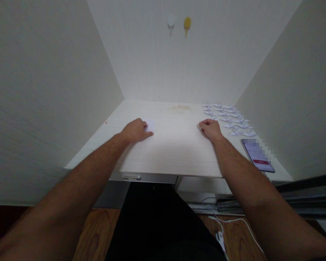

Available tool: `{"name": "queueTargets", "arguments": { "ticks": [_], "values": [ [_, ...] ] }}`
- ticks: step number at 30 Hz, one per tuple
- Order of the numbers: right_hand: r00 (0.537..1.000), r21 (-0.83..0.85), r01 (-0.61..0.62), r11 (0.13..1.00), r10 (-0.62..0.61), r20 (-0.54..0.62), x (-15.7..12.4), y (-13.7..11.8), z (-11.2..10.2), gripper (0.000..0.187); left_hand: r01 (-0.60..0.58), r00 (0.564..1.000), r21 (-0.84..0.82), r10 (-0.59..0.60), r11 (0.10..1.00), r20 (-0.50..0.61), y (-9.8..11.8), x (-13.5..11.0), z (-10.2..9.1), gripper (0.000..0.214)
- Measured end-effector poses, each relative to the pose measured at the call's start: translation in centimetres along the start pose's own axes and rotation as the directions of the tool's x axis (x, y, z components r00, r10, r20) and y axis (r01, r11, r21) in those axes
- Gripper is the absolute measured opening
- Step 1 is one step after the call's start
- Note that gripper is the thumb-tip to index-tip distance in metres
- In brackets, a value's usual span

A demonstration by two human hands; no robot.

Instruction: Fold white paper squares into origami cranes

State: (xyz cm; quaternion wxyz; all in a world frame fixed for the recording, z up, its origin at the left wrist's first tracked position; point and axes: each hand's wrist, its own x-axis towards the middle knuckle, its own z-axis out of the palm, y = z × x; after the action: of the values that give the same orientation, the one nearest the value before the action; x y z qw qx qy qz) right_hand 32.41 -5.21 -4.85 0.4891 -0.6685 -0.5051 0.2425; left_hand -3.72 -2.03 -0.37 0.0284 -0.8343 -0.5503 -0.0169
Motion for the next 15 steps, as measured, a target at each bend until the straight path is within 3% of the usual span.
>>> {"name": "queueTargets", "arguments": {
  "ticks": [6, 12, 15],
  "values": [
    [1.0, -0.013, 0.001, 1.0, -0.001, -0.002, 0.06, 0.06, -0.04, 0.019, 0.028, 1.0, 0.055, -0.028, 0.998, -0.003, 0.97, 0.34, -0.54, 0.047],
    [1.0, -0.018, 0.014, 1.0, -0.014, 0.001, -0.01, -0.04, -0.08, 0.017, -0.023, 0.999, 0.126, 0.018, 0.992, 0.036, 1.25, 0.0, -0.52, 0.04],
    [1.0, -0.019, 0.01, 1.0, -0.01, 0.001, 0.06, -0.09, -0.05, 0.016, 0.017, 0.999, 0.131, -0.01, 0.991, -0.053, 1.09, -0.22, -0.77, 0.04]
  ]
}}
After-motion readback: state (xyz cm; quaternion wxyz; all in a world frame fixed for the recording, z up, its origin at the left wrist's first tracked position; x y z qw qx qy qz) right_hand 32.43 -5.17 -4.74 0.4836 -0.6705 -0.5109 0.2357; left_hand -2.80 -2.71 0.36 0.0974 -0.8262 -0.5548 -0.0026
